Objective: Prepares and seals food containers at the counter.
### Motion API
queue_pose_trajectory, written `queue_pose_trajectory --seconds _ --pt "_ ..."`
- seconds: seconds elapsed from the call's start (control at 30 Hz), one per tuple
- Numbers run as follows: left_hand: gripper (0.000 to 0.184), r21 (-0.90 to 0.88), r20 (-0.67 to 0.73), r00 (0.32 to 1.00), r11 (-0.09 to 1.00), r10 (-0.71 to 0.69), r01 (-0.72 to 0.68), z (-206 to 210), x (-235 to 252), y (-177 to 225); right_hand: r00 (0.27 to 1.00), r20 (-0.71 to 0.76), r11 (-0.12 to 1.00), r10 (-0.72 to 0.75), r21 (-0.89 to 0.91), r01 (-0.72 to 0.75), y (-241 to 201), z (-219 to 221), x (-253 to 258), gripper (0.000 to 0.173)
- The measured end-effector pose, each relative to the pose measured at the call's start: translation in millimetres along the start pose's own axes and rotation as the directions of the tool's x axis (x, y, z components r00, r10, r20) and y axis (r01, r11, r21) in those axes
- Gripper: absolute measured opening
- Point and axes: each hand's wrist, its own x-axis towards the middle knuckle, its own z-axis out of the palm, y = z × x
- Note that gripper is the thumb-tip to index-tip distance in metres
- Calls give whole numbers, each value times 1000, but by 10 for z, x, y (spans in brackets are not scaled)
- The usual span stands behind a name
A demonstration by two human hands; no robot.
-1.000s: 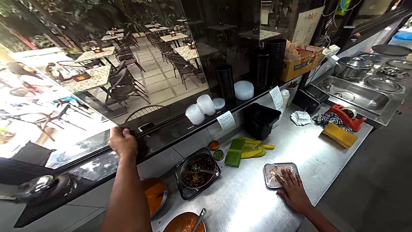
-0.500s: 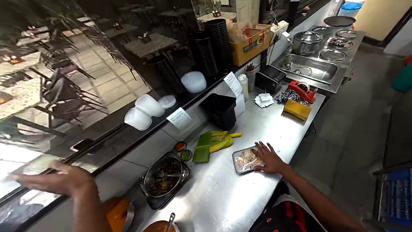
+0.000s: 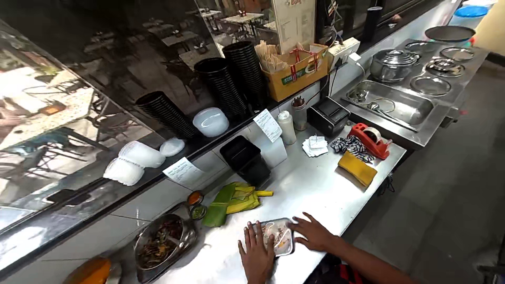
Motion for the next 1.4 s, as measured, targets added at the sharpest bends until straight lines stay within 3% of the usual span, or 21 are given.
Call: queue_pose_trajectory --seconds 0.1,0.17,0.27,0.37,0.47,0.57,0.7,0.87,0.97,1.07,1.1,1.13,1.2,1.27,1.33,1.4 --pt "80 -42 88 988 992 126 -122 -25 160 -176 985 26 984 -171 47 169 -155 -26 -321 46" --pt "73 -76 145 976 986 161 -151 -94 331 -157 972 -37 971 -233 51 235 -53 -201 -498 41" --pt "67 -91 145 974 982 176 -164 -96 457 200 935 -354 999 9 40 6 468 -779 -742 30" --pt "76 -94 90 978 979 190 -182 49 480 861 701 -624 934 346 157 -321 1128 -1519 -1016 25" --pt "83 -52 43 980 980 196 -193 245 490 1554 441 -694 804 569 356 -477 1599 -2236 -1399 31" --pt "76 -18 41 990 990 137 -137 357 533 2069 337 -652 710 679 467 -527 1948 -2625 -1697 34" --pt "78 -105 92 993 991 -76 86 384 768 2572 385 -466 602 797 553 -576 2073 -2889 -1934 45" --pt "83 -123 224 912 919 -343 376 351 1103 2794 473 -340 572 813 616 -542 2209 -2991 -1876 58" --pt "82 -184 216 905 895 -366 406 302 1107 2801 501 -201 458 842 757 -466 2278 -3160 -1740 63" --pt "78 -368 -6 964 897 -266 245 230 919 3110 546 -156 417 823 818 -396 2550 -3273 -1647 57" --pt "72 -464 -10 976 866 -217 188 179 860 3359 562 -158 423 812 822 -381 2703 -3284 -1621 55" --pt "61 -600 59 981 779 -184 183 107 807 3681 581 -150 426 800 824 -374 2856 -3284 -1615 51" --pt "44 -858 312 943 392 -114 331 30 792 4456 618 -91 391 781 843 -370 3026 -3362 -1661 46" --pt "63 -847 527 840 -4 131 532 174 936 5186 650 -7 340 760 856 -389 3139 -3511 -1692 43" --pt "77 -749 580 770 -199 265 632 370 1108 5749 670 71 307 739 850 -429 3253 -3580 -1665 42" --pt "78 -668 629 740 -323 237 671 454 1362 6069 661 107 311 743 819 -482 3283 -3626 -1537 39"
